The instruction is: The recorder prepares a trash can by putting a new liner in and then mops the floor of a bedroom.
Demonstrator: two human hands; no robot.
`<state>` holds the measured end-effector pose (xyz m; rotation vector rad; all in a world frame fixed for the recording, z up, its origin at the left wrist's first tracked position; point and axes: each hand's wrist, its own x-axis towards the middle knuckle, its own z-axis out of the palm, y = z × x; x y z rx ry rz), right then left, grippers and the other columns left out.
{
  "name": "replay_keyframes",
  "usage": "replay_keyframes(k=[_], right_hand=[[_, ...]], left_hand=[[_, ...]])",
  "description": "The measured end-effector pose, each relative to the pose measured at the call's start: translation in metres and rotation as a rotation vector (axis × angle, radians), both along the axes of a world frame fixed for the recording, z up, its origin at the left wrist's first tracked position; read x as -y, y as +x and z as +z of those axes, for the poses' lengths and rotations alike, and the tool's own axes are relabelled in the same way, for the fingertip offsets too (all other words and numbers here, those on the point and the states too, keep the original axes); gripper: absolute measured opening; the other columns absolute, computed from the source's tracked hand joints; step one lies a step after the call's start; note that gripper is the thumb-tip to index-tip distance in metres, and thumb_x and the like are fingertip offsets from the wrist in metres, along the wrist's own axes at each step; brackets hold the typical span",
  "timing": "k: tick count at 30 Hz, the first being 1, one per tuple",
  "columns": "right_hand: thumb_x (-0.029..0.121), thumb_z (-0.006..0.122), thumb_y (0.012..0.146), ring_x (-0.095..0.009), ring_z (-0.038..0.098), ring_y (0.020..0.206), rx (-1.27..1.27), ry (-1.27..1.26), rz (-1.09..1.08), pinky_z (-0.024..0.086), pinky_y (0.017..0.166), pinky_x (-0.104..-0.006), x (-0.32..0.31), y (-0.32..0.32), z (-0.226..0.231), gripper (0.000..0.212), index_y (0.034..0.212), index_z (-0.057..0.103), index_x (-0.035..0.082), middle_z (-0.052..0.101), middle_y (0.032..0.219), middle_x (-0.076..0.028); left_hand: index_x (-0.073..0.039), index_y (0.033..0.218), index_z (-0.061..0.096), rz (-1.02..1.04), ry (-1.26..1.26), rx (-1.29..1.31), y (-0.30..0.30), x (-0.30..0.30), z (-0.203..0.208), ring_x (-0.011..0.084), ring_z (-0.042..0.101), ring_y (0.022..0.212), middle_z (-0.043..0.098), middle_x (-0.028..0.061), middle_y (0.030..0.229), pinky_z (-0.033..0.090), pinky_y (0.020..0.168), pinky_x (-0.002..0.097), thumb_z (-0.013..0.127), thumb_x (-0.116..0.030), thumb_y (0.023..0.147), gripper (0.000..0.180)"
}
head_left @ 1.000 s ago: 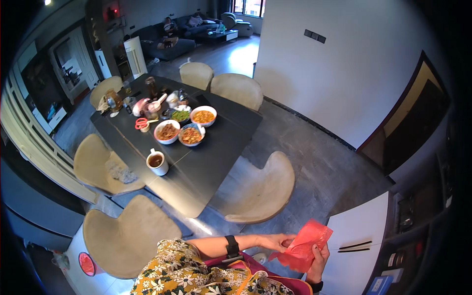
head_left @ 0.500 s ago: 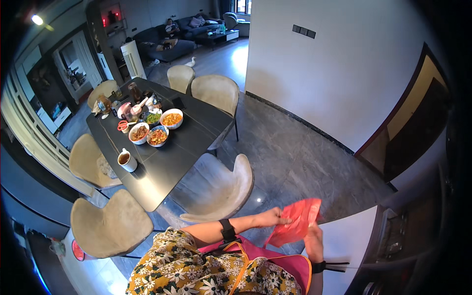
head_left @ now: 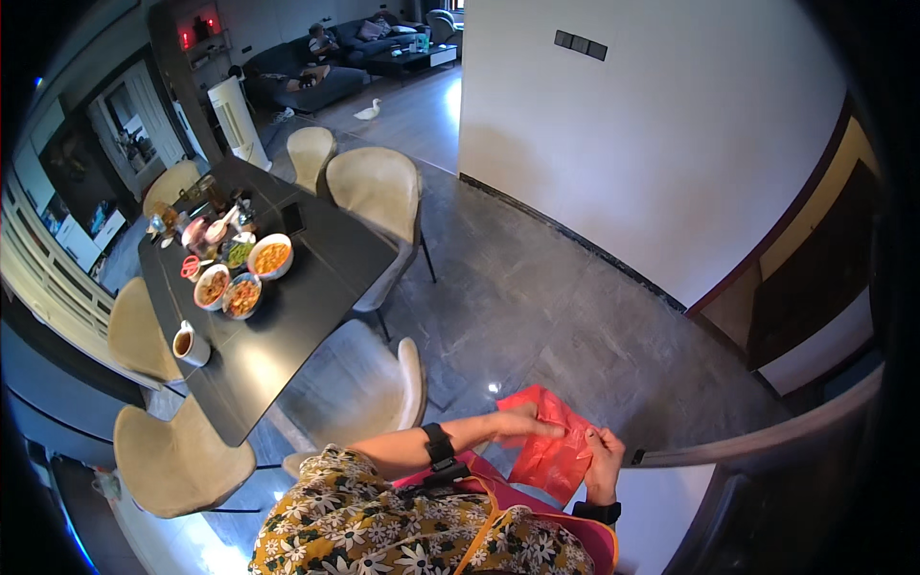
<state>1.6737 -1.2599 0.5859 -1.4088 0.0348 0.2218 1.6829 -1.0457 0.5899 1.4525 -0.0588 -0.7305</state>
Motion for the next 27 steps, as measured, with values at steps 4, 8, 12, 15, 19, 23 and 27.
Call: replay_keyframes(k=[4, 8, 12, 15, 19, 23, 27], right_hand=[[0.015, 0.049, 0.086, -0.006, 0.050, 0.063, 0.002, 0.055, -0.084, 0.043, 0.059, -0.0219, 0.002, 0.068, 0.019, 0.017, 0.082, 0.058, 0.002, 0.057, 0.073, 0.000], [0.019, 0.050, 0.086, -0.009, 0.055, 0.072, -0.126, -0.101, 0.097, 0.042, 0.062, -0.0213, 0.028, 0.115, 0.004, 0.020, 0.086, 0.057, 0.000, 0.060, 0.083, -0.003], [0.011, 0.056, 0.081, -0.007, 0.050, 0.064, -0.164, -0.010, 0.080, 0.037, 0.056, -0.0210, 0.055, 0.158, -0.013, 0.013, 0.085, 0.060, -0.001, 0.060, 0.078, -0.002], [0.009, 0.060, 0.077, -0.009, 0.053, 0.068, -0.144, 0.010, 0.067, 0.040, 0.062, -0.0234, 0.073, 0.208, -0.016, 0.015, 0.088, 0.061, -0.001, 0.061, 0.081, -0.003], [0.014, 0.057, 0.081, -0.010, 0.052, 0.068, -0.134, 0.095, -0.007, 0.043, 0.065, -0.0254, 0.097, 0.289, -0.022, 0.022, 0.097, 0.057, 0.000, 0.059, 0.085, -0.002], [0.013, 0.055, 0.082, -0.008, 0.051, 0.066, -0.205, 0.179, 0.074, 0.041, 0.059, -0.0232, 0.141, 0.361, -0.032, 0.018, 0.096, 0.057, 0.002, 0.057, 0.080, 0.000], [0.010, 0.059, 0.079, -0.009, 0.053, 0.073, -0.137, 0.067, 0.318, 0.043, 0.064, -0.0238, 0.174, 0.427, -0.022, 0.022, 0.098, 0.057, 0.001, 0.059, 0.085, -0.002]], left_hand=[[-0.003, 0.090, 0.061, 0.117, -0.297, 0.090, 0.075, 0.030, -0.038, 0.0103, 0.054, 0.072, 0.060, 0.0018, 0.081, 0.045, 0.063, 0.0257, 0.068, -0.018, 0.073, 0.023], [-0.001, 0.085, 0.062, 0.090, -0.406, -0.116, 0.153, 0.043, -0.006, 0.0123, 0.057, 0.068, 0.062, 0.0040, 0.079, 0.047, 0.063, 0.0258, 0.065, -0.003, 0.070, 0.015], [-0.001, 0.084, 0.062, 0.014, -0.292, 0.022, 0.221, 0.066, -0.003, 0.0105, 0.057, 0.066, 0.062, 0.0032, 0.078, 0.047, 0.062, 0.0249, 0.066, -0.005, 0.071, 0.015], [-0.001, 0.084, 0.061, 0.124, -0.317, -0.073, 0.264, 0.094, -0.022, 0.0100, 0.056, 0.066, 0.061, 0.0026, 0.075, 0.046, 0.058, 0.0243, 0.066, -0.010, 0.072, 0.016], [0.000, 0.091, 0.059, -0.086, -0.173, -0.171, 0.320, 0.118, -0.037, 0.0092, 0.054, 0.068, 0.060, 0.0022, 0.080, 0.044, 0.057, 0.0235, 0.065, -0.015, 0.074, 0.024], [0.000, 0.096, 0.060, -0.004, -0.108, -0.130, 0.383, 0.147, -0.050, 0.0108, 0.055, 0.075, 0.061, 0.0027, 0.086, 0.045, 0.064, 0.0243, 0.063, -0.012, 0.074, 0.025], [-0.001, 0.097, 0.059, 0.207, -0.148, -0.056, 0.440, 0.172, -0.026, 0.0101, 0.055, 0.075, 0.061, 0.0025, 0.084, 0.045, 0.064, 0.0240, 0.063, -0.010, 0.074, 0.025]])
